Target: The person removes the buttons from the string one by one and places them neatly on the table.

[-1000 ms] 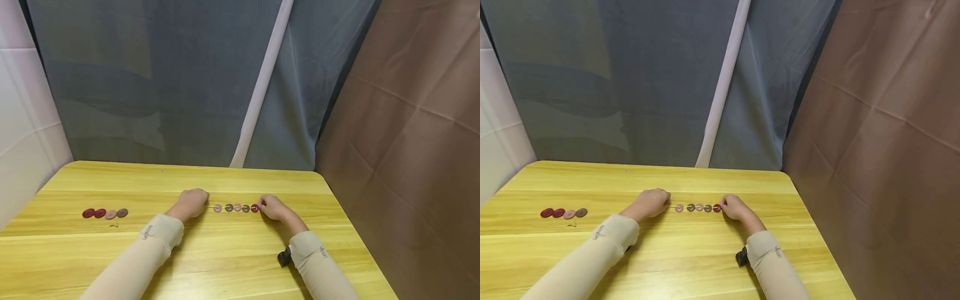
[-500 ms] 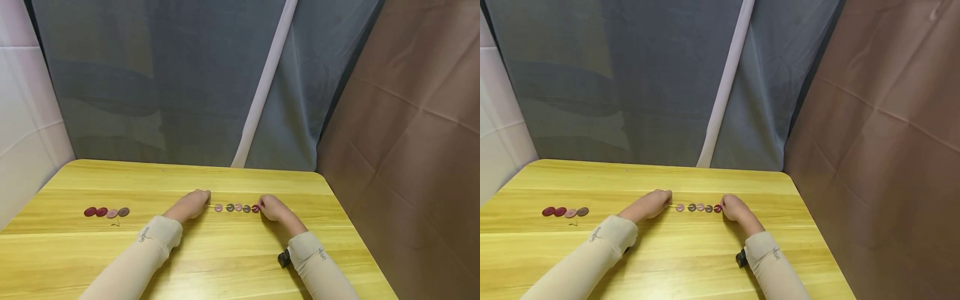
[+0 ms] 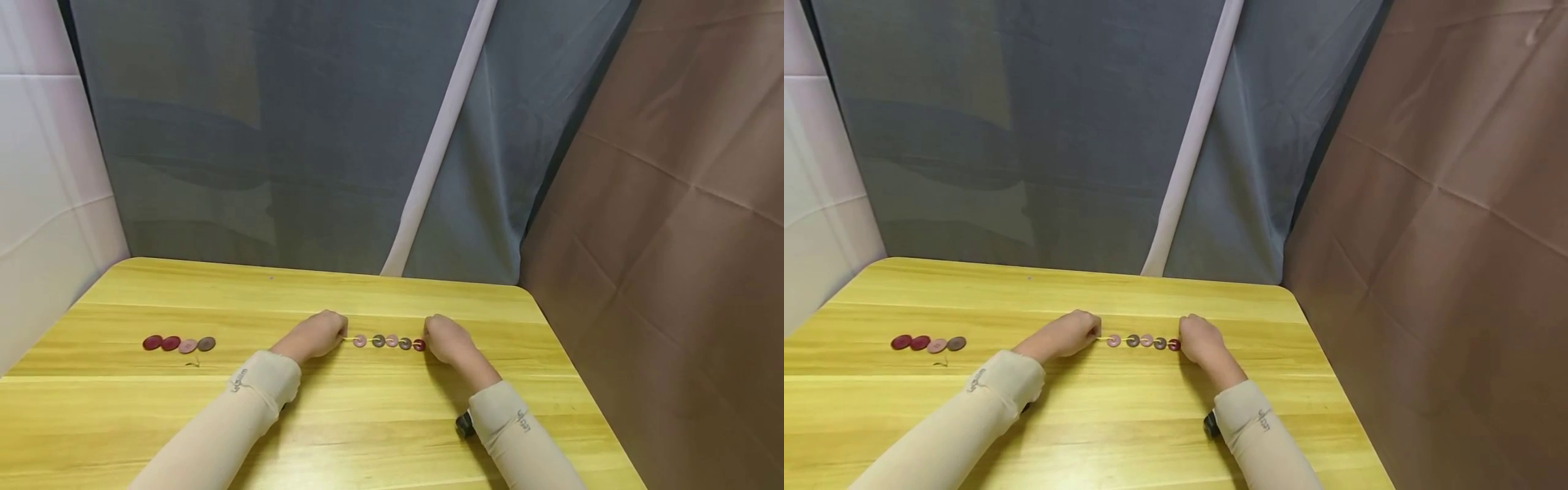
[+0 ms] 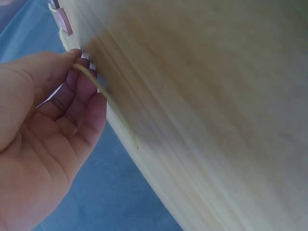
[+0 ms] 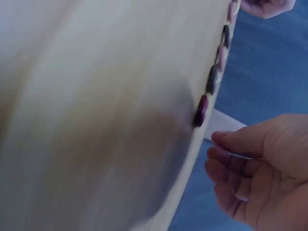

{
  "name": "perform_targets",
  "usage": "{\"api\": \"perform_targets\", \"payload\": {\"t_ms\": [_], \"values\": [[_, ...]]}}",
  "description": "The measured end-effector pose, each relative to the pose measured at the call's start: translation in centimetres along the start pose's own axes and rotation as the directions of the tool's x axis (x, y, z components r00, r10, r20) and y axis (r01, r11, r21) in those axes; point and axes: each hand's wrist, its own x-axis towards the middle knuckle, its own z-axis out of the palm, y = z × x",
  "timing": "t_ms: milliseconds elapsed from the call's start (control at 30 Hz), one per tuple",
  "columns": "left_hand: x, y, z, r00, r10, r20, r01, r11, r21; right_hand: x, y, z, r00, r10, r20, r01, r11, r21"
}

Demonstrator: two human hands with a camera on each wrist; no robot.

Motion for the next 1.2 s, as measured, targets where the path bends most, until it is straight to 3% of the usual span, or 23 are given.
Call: {"api": "perform_targets", "payload": {"t_ms": [167, 333, 467, 667, 867, 1067, 1200], "values": [[0.1, 0.1, -0.1, 1.000, -0.008, 0.004, 0.008, 1.000, 0.000, 0.8, -1.2, -0.3, 0.994, -0.110, 0.020, 0.106, 0.987, 0.120], [0.2, -0.1, -0.1, 1.000, -0.018, 0.017, 0.018, 1.000, -0.002, 1.7, -2.6, 0.0, 0.972, -0.229, 0.057, 0.202, 0.931, 0.304], [0.2, 0.0, -0.2, 0.999, -0.018, 0.031, 0.019, 1.000, -0.017, 2.2, -3.8, 0.3, 0.961, -0.266, 0.077, 0.224, 0.911, 0.347], [0.0, 0.1, -0.4, 0.999, -0.020, 0.047, 0.021, 1.000, -0.022, 2.7, -6.0, 0.1, 0.956, -0.275, 0.100, 0.235, 0.924, 0.302], [0.0, 0.1, -0.4, 1.000, -0.007, 0.025, 0.007, 1.000, -0.001, 3.2, -7.8, 0.2, 0.951, -0.292, 0.106, 0.272, 0.948, 0.168], [-0.3, 0.1, -0.3, 0.999, 0.043, -0.014, -0.043, 0.999, -0.011, 3.8, -8.8, 1.1, 0.968, -0.215, 0.128, 0.211, 0.976, 0.047], [-0.3, 0.1, -0.4, 0.999, 0.039, -0.012, -0.039, 0.999, -0.004, 4.0, -9.3, 1.4, 0.976, -0.175, 0.132, 0.174, 0.985, 0.018]]}}
